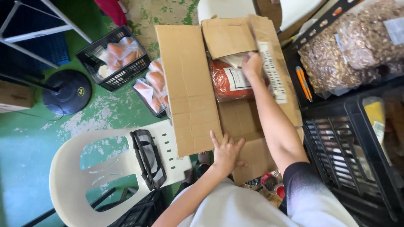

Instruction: The person sorts through a cardboard box of packaged powders, handles bags of garlic powder and annatto powder, moves a large metal mixing bowl onto a scale, and then handles several empty plastic bags.

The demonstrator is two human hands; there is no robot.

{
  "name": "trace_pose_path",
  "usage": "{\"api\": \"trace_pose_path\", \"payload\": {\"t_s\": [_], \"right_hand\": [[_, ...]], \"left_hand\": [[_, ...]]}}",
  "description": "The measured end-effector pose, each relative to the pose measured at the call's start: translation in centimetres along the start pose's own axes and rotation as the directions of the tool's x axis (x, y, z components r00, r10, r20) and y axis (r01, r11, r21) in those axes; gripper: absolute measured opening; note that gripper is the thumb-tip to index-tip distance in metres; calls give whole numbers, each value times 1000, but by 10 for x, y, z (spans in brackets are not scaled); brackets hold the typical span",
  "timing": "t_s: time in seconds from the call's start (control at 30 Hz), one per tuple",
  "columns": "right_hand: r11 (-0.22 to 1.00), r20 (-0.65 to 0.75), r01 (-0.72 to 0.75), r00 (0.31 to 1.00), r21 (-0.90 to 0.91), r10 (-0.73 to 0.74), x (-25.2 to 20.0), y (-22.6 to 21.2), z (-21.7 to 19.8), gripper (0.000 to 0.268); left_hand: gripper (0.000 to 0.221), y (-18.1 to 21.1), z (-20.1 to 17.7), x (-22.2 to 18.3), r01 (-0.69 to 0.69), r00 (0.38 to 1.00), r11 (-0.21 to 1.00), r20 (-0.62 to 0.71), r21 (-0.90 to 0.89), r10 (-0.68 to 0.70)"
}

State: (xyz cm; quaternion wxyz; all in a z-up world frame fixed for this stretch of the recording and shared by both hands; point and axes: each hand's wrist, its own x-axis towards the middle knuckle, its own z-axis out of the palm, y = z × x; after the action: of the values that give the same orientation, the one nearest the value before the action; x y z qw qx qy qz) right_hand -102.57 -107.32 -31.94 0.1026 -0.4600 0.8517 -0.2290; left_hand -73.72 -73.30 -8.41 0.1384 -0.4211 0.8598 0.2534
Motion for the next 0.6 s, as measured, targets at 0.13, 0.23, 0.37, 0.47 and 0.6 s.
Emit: {"api": "trace_pose_path", "payload": {"t_s": [0.13, 0.23, 0.37, 0.47, 0.6], "right_hand": [[999, -101, -49, 994, -22, 47, -27, -68, -100, 21], [938, -317, 347, 891, 12, -326, -30, -77, -131, 24], [957, -159, 266, 956, 114, -247, -25, -72, -147, 48], [974, 14, 198, 980, 108, -201, -25, -101, -180, 51], [930, 381, 339, 886, -142, -265, -21, -125, -195, 58]], "left_hand": [[86, -1, 11, 4, 4, 1000, 1000, 4, -17, -4], [95, -4, 29, 13, 10, 982, 980, -186, 201, 28], [99, -3, 33, 8, -5, 982, 981, -185, 196, 42], [101, -4, 31, 10, -6, 979, 980, -201, 198, 47], [100, -5, 35, 10, -7, 978, 981, -202, 192, 47]]}}
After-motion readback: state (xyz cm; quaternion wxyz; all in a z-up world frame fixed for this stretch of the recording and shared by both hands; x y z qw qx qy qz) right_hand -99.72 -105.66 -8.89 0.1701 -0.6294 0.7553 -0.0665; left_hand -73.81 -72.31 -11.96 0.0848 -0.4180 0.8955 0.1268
